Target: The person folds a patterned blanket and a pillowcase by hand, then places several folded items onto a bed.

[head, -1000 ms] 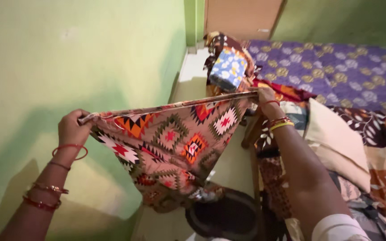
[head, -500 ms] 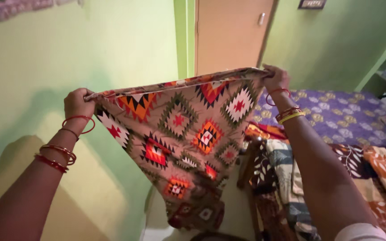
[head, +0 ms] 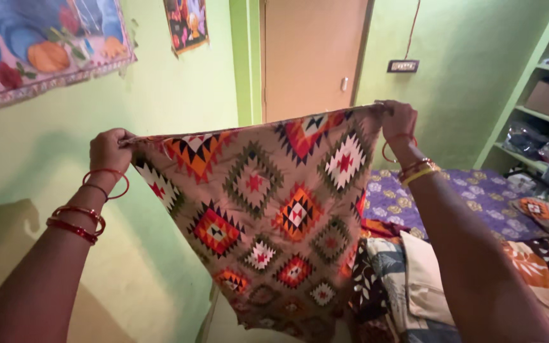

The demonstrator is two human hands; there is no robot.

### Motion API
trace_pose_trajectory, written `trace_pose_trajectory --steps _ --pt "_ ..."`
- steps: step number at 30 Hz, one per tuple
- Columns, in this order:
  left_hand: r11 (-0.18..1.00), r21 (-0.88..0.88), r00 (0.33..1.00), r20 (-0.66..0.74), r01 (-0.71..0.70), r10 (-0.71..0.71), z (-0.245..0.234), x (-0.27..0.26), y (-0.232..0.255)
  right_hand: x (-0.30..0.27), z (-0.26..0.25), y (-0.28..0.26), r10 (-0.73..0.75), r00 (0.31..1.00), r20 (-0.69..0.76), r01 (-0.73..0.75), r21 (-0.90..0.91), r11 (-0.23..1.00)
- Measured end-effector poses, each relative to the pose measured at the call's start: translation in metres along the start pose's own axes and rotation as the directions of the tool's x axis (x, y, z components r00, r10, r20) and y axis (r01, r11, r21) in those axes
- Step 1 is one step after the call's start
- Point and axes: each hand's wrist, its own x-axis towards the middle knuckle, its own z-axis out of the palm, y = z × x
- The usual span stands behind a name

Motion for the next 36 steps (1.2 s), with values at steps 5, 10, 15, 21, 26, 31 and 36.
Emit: trace_pose_trajectory --steps 5,10,15,21,26,31,36 --pt "0.996 -0.076 0.995 0.075 -0.056 0.062 -0.006 0.011 -0.005 -0.006 -0.025 0.000 -0.094 0.994 0.052 0.093 0.019 0.995" --pt "0.984 -0.142 0.981 0.142 -0.112 0.132 -0.003 0.015 -0.007 -0.026 -0.025 0.006 -0.056 0.998 0.011 0.056 0.048 0.997" --pt "0.994 -0.076 0.976 0.199 -0.077 0.091 0.007 0.006 -0.005 -0.030 -0.014 0.021 -0.028 0.998 0.051 0.035 -0.123 0.992" --pt "0.980 -0.158 0.978 0.184 0.125 -0.095 0.008 -0.004 -0.005 -0.041 -0.003 0.027 -0.034 0.999 0.043 0.037 -0.073 0.997" --pt "0.927 -0.350 0.986 0.138 0.137 -0.093 0.012 -0.014 -0.020 -0.050 0.004 0.030 0.052 0.992 0.111 -0.041 -0.103 0.994" --pt "0.708 -0.610 0.929 0.312 0.356 -0.199 0.009 -0.038 -0.025 -0.064 0.010 0.058 0.003 0.978 0.208 0.019 -0.104 0.994" --pt "0.510 -0.703 0.836 0.546 0.496 -0.060 -0.008 -0.066 -0.058 -0.108 0.003 0.100 -0.255 0.934 0.249 0.172 0.310 0.935"
